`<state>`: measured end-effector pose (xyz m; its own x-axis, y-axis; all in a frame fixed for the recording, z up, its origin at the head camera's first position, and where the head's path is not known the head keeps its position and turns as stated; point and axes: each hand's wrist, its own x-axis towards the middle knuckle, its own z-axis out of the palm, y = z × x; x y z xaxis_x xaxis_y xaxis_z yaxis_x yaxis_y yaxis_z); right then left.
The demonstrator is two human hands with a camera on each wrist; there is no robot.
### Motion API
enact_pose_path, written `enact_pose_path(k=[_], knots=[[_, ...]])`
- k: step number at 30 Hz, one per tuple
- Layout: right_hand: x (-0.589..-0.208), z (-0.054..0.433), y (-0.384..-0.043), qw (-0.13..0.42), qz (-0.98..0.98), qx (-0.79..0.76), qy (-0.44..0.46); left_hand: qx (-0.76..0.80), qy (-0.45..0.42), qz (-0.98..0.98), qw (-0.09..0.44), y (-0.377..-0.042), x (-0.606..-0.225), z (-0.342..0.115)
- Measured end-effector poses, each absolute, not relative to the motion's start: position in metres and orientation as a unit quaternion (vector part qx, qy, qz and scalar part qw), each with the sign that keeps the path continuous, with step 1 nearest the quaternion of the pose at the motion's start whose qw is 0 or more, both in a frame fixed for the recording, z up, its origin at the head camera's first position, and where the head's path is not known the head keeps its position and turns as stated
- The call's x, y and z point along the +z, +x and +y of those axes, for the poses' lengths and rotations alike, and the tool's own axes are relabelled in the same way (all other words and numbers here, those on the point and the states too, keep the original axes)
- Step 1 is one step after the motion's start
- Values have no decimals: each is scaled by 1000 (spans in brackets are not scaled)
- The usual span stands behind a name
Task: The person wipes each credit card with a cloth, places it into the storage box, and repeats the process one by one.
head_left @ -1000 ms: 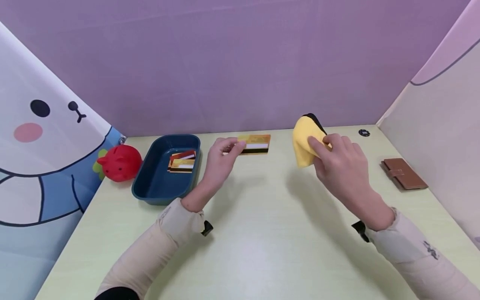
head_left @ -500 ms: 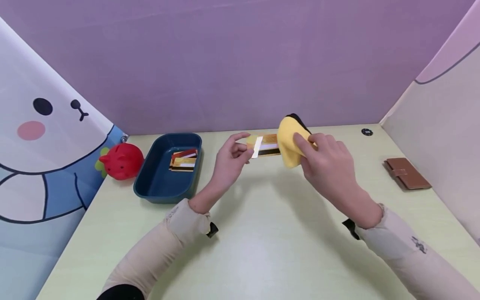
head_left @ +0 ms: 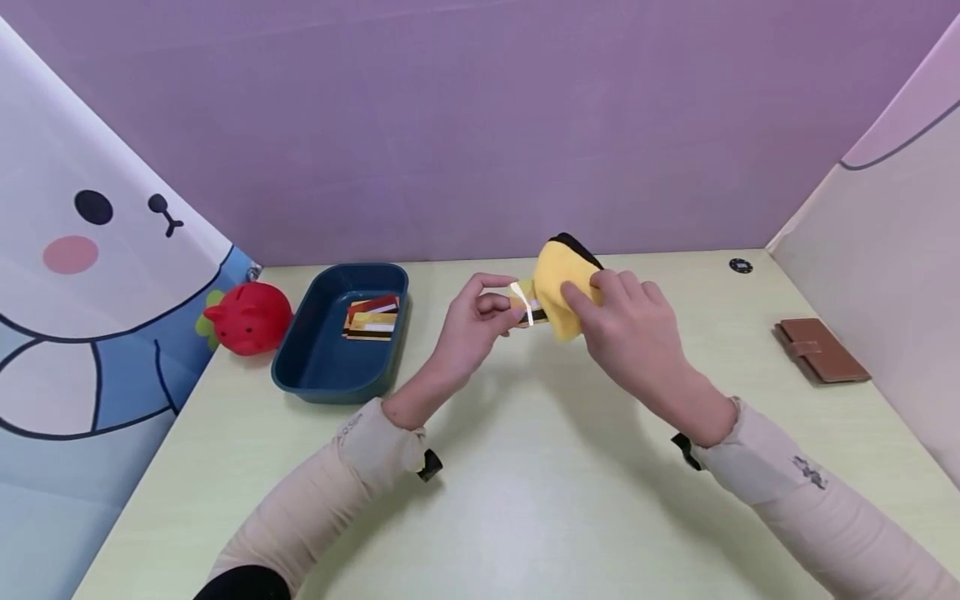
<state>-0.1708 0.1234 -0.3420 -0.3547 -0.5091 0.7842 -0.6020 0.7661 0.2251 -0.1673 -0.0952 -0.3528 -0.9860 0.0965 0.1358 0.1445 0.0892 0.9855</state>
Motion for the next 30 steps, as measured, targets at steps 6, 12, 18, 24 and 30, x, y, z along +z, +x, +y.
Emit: enact_pose_path(k=[6, 12, 18, 24, 30], knots=[[-345, 138, -182, 444, -836, 51, 318, -666, -66, -742, 37, -168, -353, -106], [-347, 153, -187, 414, -860, 59, 292, -655, -48, -752, 56, -169, -351, -114], [-343, 148, -178, 409, -855, 98, 302, -624, -48, -777, 71, -174, -350, -109], [-338, 130, -167, 430, -830, 108, 338, -596, -68, -798, 59, -174, -353, -96], [-342, 123, -165, 428, -831, 89, 345, -611, -72, -788, 32, -171, -350, -83]])
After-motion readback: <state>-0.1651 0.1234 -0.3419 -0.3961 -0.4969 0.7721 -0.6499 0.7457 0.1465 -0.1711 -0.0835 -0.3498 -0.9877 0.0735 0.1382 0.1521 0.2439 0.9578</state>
